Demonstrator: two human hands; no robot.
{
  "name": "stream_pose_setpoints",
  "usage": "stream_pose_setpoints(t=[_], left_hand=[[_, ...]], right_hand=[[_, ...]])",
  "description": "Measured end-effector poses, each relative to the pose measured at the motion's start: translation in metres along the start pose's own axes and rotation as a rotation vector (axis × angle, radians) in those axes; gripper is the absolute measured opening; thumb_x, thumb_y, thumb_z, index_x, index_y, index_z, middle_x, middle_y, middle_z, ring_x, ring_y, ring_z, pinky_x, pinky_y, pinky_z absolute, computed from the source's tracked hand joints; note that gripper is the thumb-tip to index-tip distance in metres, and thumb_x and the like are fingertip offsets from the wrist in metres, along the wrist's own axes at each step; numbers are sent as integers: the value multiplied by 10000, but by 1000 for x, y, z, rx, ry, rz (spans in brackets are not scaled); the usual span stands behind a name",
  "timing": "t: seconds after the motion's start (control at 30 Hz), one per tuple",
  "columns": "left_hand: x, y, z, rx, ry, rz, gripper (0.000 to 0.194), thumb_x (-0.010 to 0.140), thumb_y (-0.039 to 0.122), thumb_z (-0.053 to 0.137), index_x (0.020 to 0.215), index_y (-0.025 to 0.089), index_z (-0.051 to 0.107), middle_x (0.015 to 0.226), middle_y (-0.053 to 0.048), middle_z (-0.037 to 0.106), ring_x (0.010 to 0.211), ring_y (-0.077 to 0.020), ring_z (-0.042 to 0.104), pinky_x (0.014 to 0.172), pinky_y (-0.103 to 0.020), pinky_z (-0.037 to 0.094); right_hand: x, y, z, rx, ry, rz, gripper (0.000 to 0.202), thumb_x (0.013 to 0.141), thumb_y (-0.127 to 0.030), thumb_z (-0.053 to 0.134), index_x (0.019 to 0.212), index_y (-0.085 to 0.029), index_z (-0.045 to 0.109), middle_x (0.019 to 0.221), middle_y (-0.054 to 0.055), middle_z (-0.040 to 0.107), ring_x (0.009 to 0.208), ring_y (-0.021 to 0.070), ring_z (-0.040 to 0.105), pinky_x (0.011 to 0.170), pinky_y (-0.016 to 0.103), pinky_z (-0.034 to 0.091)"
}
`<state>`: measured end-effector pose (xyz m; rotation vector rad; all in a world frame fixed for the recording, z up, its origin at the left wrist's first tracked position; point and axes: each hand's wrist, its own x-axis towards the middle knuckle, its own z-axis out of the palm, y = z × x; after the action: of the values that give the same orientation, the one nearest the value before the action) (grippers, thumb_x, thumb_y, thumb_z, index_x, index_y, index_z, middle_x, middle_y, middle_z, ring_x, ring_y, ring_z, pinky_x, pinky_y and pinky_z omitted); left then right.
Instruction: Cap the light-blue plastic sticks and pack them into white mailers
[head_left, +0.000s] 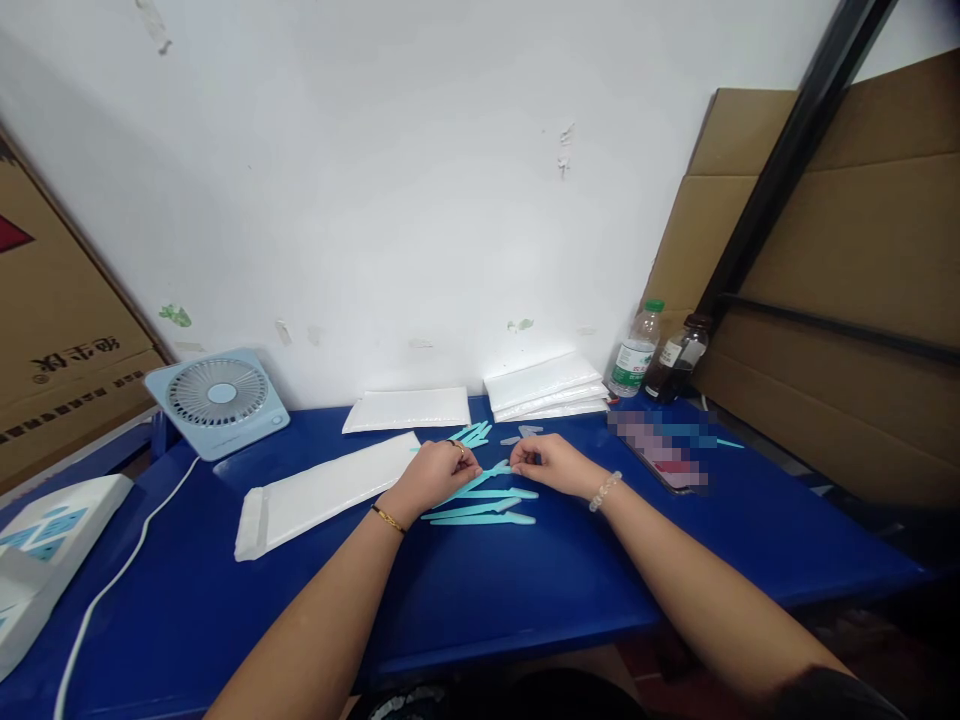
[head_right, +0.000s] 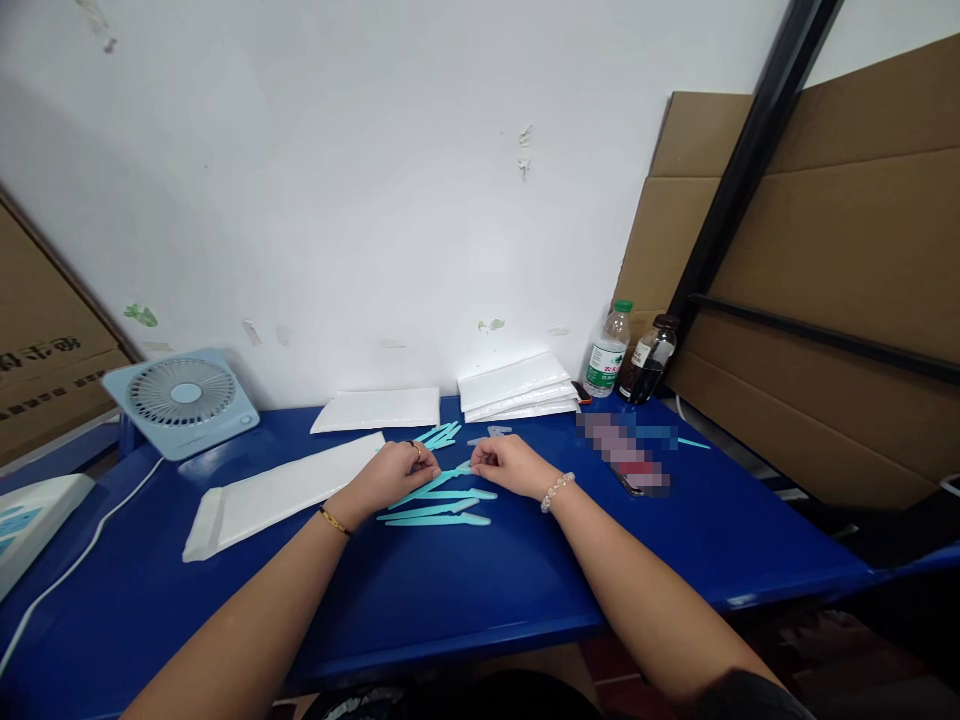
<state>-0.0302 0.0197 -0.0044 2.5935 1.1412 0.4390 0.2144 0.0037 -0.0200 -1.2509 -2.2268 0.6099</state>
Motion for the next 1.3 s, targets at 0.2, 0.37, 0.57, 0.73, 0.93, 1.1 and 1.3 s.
stream_pose_setpoints(t=[0.2,0.37,0.57,0.73,0.93,1.1,1.3], left_hand=[[3,-24,4,146,191,-114,282,837,321,518,1074,203,615,1090,-74,620,1009,-220,560,863,-312,422],[8,-33,8,210,142,-180,138,820,275,539,900,206,628,960,-58,650,960,-227,577,790,-317,425],[9,-23,4,262,152,-156,241,899,283,419,784,194,611,844,-55,661,862,-211,593,745,-310,397],[8,-20,2,228,167,-140,258,902,296,413,785,179,611,863,-60,665,839,-197,596,715,-295,391],[7,-19,2,235,160,-134,261,899,291,415,762,181,607,855,-57,666,825,-196,594,710,-297,381],[7,-14,2,231,166,-106,249,900,295,421,784,185,612,883,-58,661,858,-205,589,733,-310,386],[8,0,0,221,153,-91,256,900,285,413,816,181,632,903,-76,660,900,-211,577,782,-331,394]], right_hand=[[10,22,-5,-256,202,5,220,835,-222,543,1033,-184,633,993,80,587,868,183,554,782,305,424],[18,24,6,-423,153,28,100,830,-202,558,887,-195,639,996,76,568,950,208,517,827,326,384],[16,17,8,-482,115,7,54,833,-164,538,839,-181,590,918,69,577,930,199,509,831,316,351],[15,14,8,-430,89,12,70,840,-147,528,820,-188,582,885,48,602,902,193,513,806,309,351],[15,10,9,-445,124,28,73,865,-185,525,824,-188,586,893,54,611,910,193,519,797,309,340],[15,6,8,-481,157,20,60,858,-199,543,817,-193,586,890,49,609,909,196,516,799,316,326],[14,-9,8,-496,159,-40,63,852,-215,547,811,-198,591,925,63,583,945,210,491,816,331,316]])
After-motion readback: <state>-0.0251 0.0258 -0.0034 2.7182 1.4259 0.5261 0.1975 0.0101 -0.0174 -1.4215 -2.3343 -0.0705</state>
